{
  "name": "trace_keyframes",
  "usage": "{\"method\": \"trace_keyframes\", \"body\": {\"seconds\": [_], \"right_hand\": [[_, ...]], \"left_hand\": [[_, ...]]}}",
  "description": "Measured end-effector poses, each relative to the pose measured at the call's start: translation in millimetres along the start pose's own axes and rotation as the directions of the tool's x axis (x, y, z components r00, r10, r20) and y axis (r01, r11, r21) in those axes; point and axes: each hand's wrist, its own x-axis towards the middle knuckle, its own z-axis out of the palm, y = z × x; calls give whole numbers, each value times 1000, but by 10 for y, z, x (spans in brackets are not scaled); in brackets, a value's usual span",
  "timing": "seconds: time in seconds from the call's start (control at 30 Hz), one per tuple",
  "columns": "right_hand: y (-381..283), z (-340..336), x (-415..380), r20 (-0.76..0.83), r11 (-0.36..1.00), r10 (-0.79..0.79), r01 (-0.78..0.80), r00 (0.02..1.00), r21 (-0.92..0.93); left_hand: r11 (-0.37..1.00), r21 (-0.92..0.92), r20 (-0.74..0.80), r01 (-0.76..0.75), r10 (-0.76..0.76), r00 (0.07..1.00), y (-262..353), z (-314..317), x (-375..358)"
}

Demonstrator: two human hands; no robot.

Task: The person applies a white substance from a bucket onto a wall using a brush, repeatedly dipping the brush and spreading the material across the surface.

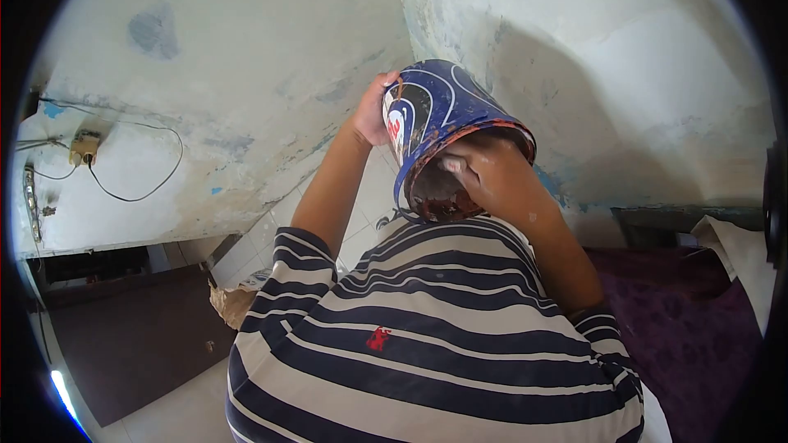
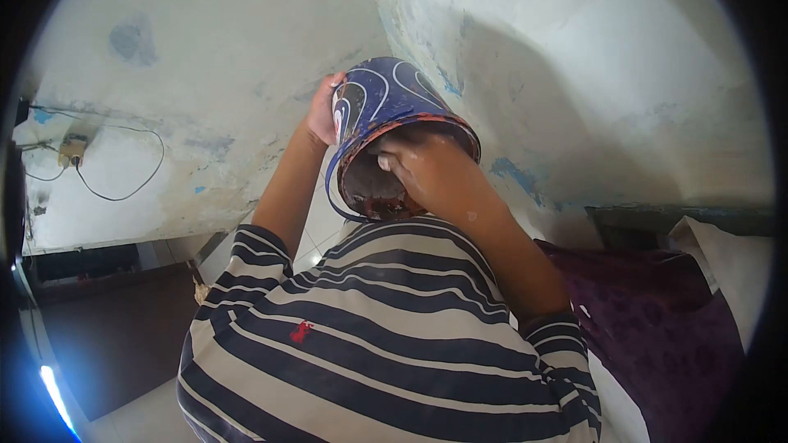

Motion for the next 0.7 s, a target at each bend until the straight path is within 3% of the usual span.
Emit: {"method": "trace_keyframes", "body": {"seconds": [0.1,0.2,0.4,0.47,0.5,0.57,0.6,0.63,0.67,0.7], "right_hand": [[40,-31,-32,-37,999,-19,18,999,-27],[94,-80,-98,-5,992,90,-90,996,-94],[269,-75,-226,-91,993,-51,41,995,-109],[275,-101,-292,-25,995,-1,3,1000,101],[273,-112,-336,-24,995,-5,7,1000,103],[259,-140,-432,-177,984,-94,119,980,134],[265,-159,-469,-175,984,-97,121,980,130],[281,-175,-505,-287,977,-105,153,952,150],[294,-183,-528,-394,968,-109,187,913,166],[333,-148,-551,-390,968,-114,190,914,162]], "left_hand": [[998,68,-25,15,-13,1000,-24,114,-22],[992,112,7,51,-52,999,-80,199,-9],[995,65,-27,72,-70,997,-290,237,-16],[998,41,-1,40,-40,999,-340,192,-59],[998,43,-3,37,-37,999,-378,203,-84],[997,-34,-164,-76,69,984,-477,273,-162],[989,-121,-184,-82,59,981,-523,216,-153],[988,-124,-182,-87,64,981,-605,52,-134],[963,-255,-50,-92,82,995,-697,-167,-117],[922,-380,80,-78,117,990,-717,-204,-124]]}}
